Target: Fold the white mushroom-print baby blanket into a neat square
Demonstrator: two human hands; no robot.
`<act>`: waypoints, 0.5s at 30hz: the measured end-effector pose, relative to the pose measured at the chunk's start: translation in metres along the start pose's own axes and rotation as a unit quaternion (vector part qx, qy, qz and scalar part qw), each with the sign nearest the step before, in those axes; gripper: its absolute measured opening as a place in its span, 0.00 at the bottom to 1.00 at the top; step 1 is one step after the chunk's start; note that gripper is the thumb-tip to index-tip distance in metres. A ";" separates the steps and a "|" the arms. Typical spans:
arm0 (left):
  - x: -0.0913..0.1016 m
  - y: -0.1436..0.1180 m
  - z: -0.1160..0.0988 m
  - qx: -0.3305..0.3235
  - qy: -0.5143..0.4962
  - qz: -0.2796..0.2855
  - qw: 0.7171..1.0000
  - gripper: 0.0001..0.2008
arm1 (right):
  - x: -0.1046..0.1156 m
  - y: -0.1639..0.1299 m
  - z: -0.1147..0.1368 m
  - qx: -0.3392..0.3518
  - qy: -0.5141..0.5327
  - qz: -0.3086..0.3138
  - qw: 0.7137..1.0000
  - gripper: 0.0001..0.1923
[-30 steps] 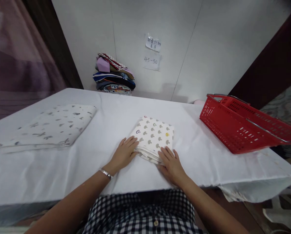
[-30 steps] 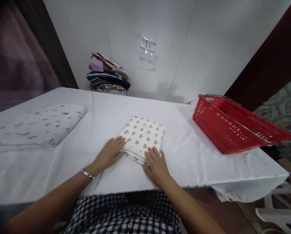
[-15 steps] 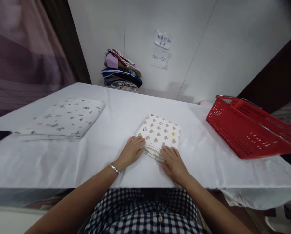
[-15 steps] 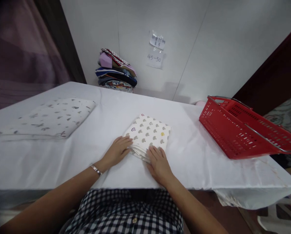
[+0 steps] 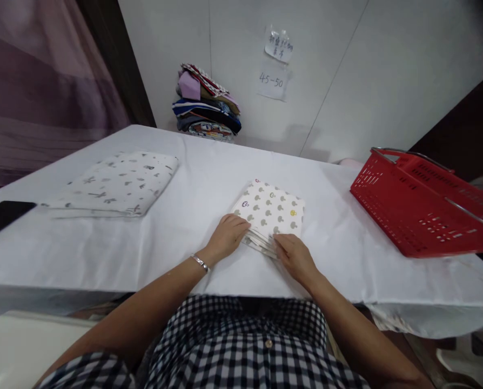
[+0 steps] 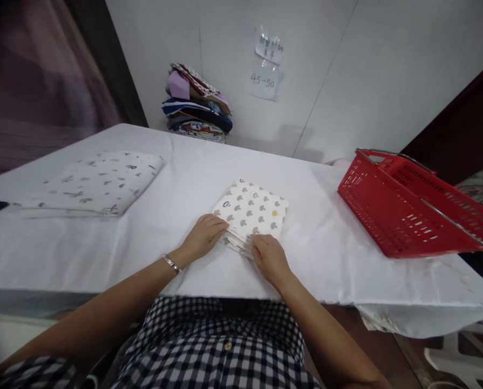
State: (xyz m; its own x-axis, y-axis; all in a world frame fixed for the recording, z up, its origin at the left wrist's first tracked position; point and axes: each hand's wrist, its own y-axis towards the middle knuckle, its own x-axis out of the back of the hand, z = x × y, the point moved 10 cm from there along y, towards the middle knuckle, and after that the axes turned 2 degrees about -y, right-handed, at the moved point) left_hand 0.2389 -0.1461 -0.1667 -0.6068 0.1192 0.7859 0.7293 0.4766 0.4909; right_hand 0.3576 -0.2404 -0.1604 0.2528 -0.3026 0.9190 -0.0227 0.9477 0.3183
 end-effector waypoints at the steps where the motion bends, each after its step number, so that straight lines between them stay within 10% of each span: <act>1: 0.000 0.002 -0.001 -0.008 -0.001 -0.002 1.000 0.12 | 0.000 0.003 -0.001 -0.005 -0.003 -0.003 1.000 0.15; 15: -0.012 0.019 -0.003 -0.032 -0.022 0.071 0.997 0.13 | -0.020 0.022 -0.002 -0.014 -0.103 0.065 0.992 0.11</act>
State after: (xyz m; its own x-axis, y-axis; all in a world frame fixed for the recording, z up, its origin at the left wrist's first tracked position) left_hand 0.2609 -0.1415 -0.1656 -0.5078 0.2197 0.8330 0.8269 0.3955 0.3998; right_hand 0.3539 -0.2127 -0.1726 0.0456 -0.1888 0.9809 -0.0138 0.9818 0.1896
